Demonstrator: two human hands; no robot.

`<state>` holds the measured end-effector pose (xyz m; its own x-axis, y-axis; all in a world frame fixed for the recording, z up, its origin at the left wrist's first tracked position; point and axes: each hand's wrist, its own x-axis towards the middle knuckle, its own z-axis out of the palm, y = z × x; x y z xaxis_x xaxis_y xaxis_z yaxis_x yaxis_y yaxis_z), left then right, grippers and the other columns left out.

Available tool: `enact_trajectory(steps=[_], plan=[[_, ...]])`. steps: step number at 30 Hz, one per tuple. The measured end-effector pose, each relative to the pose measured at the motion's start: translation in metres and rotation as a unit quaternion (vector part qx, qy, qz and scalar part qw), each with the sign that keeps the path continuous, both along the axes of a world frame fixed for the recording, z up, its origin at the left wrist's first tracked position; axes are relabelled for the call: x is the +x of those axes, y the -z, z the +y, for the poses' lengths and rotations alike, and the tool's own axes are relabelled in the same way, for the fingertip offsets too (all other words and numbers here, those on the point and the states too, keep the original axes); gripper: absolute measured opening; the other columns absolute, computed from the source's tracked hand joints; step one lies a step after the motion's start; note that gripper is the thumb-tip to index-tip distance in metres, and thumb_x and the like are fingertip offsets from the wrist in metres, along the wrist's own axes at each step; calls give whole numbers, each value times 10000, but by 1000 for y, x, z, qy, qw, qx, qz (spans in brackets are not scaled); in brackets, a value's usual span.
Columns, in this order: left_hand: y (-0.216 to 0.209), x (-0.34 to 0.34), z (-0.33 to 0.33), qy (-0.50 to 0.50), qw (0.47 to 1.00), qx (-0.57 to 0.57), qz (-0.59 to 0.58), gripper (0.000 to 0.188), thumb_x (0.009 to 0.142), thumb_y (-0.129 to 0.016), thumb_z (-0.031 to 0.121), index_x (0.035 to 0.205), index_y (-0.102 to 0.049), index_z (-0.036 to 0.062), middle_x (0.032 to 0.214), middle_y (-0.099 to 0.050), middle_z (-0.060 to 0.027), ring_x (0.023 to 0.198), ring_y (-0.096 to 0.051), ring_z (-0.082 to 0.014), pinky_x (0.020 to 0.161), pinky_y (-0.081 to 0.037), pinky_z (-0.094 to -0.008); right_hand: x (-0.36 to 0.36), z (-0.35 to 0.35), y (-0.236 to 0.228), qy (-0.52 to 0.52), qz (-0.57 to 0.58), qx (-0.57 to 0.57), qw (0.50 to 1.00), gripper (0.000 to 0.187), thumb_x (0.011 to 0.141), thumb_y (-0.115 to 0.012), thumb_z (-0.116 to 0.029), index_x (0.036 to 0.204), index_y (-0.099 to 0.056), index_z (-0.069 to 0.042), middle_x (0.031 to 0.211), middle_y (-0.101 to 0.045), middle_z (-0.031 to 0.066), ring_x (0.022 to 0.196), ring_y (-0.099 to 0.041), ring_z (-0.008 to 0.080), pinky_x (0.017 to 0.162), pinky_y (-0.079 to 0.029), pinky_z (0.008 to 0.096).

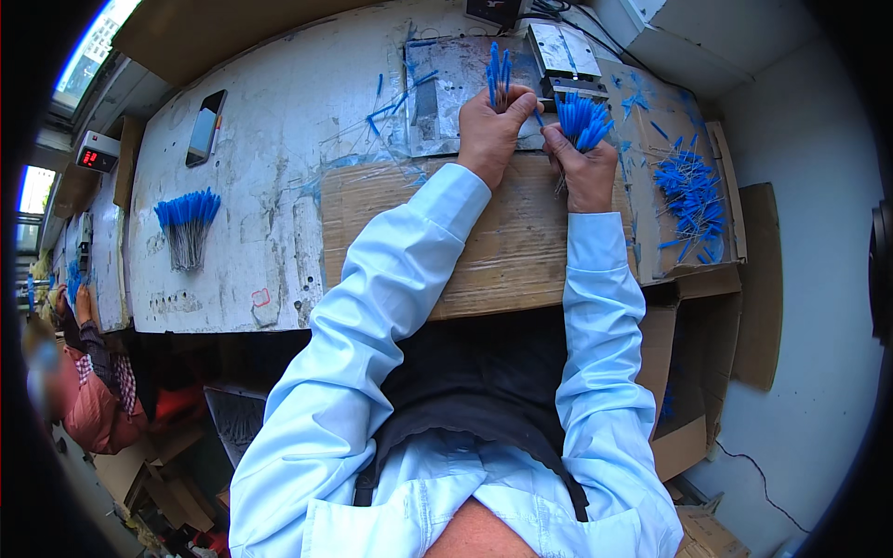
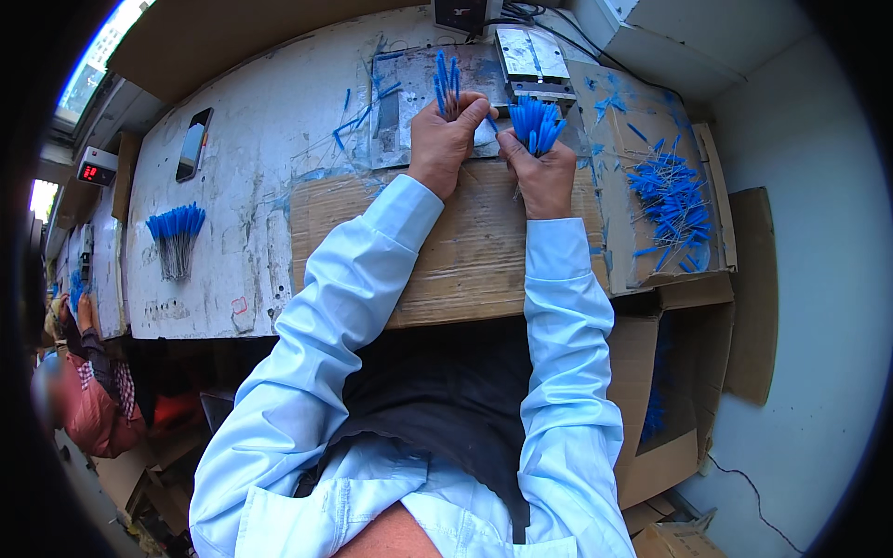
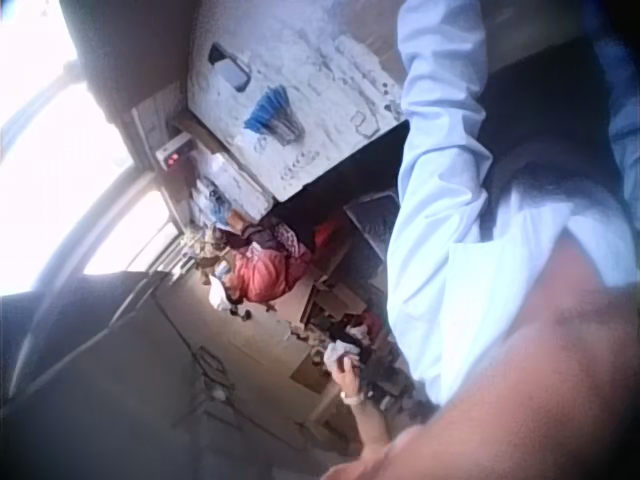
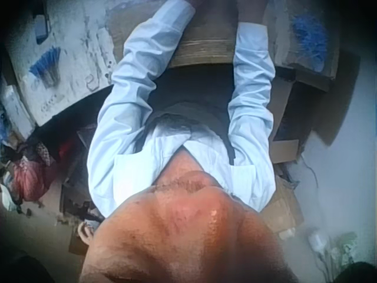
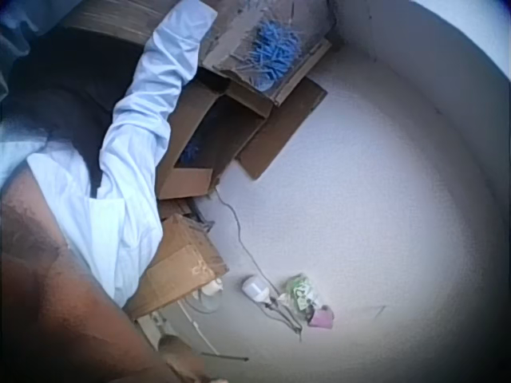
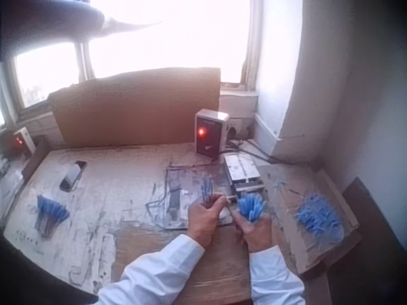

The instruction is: Gathering and bundling blue bristles and placing them into a machine fixture at a manufacturing station.

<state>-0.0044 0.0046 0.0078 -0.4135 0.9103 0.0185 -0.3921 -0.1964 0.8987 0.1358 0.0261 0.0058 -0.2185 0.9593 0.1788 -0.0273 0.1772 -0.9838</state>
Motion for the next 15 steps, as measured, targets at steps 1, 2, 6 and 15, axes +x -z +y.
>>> enact_trajectory(steps=[1,2,6,15], plan=[[4,0,1,-3,1000,0,-1,140,929,-707,128,1047,-699,53,881,-729,-32,550,-486,-34,472,-351,-185,0,0,-1,-3,-1,0,1000,67,884,-751,-100,887,-723,-40,694,-665,7,541,-541,59,478,-377,208],[7,1,3,-16,999,13,36,166,946,-691,157,1074,-697,50,873,-729,-31,582,-497,-41,522,-382,-191,0,1,-1,6,11,-21,1000,77,878,-752,-107,859,-720,-40,693,-668,12,543,-544,61,478,-379,216],[7,4,1,-78,984,-11,159,264,1002,-621,261,1133,-690,42,850,-727,-21,684,-526,-60,690,-444,-217,15,14,10,156,-104,-39,982,152,836,-756,-127,760,-695,-11,682,-675,47,548,-569,101,507,-426,281],[12,0,3,-93,981,1,172,355,1038,-538,344,1161,-688,47,806,-713,-13,681,-497,-50,722,-441,-240,11,25,17,259,-244,40,934,231,806,-746,-149,702,-661,39,703,-696,158,593,-650,228,634,-508,366]])
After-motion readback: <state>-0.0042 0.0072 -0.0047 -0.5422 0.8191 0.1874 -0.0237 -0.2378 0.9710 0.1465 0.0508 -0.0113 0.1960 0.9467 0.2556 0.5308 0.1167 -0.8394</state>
